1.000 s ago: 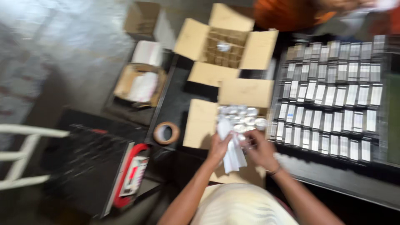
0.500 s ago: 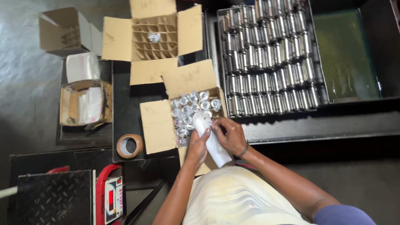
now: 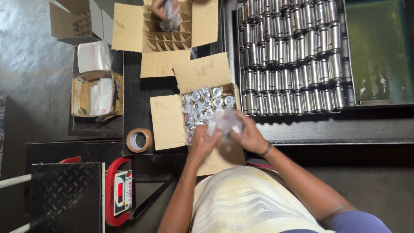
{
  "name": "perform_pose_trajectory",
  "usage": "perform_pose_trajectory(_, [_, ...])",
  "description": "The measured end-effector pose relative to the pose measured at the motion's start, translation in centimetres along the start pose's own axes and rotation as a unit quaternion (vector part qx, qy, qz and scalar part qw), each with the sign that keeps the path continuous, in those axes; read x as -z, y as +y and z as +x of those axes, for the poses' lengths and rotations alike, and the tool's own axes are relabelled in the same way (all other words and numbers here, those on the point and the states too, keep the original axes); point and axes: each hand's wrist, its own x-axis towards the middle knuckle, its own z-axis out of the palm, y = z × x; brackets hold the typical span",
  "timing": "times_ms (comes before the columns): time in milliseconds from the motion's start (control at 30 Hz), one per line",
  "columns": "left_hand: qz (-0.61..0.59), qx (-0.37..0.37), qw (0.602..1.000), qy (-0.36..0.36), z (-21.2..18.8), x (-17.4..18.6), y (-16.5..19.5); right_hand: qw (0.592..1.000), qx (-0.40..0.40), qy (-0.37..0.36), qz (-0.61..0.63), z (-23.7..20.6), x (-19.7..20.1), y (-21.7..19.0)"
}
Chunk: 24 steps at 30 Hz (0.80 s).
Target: The person wraps cylindrical metal parts in plastic sleeves and places them one by one into a compartmented cardboard box. They then fold the box flaps, tape it shut, and carry the closed box to a stack of finished boxes in the packing area.
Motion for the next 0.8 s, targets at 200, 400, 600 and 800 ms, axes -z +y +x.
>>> perform_pose_trajectory(200, [0.075,-0.002,0.991,0.108,-1.3,4.1,2.8,0.944,-0.133,-0.008,-0.303,3.1,3.7,-1.3])
perform_pose_trajectory(400, [0.06,-0.024,0.996,0.067,-1.5,-0.4,4.2,0.925,0.06,-0.058,-0.37,1.5,-1.1,-3.6])
perform_pose_trajectory(600, [0.091,-0.005,0.993,0.078,-0.7,0.7,3.1,0.926,0.064,-0.137,-0.345,1.0,-0.5,-4.4])
perform_pose_trajectory(800, [-0.009,0.088,0.994,0.071,-1.1,-1.1,1.5,0.947,-0.142,-0.216,0.189,0.9,-0.1,-2.0])
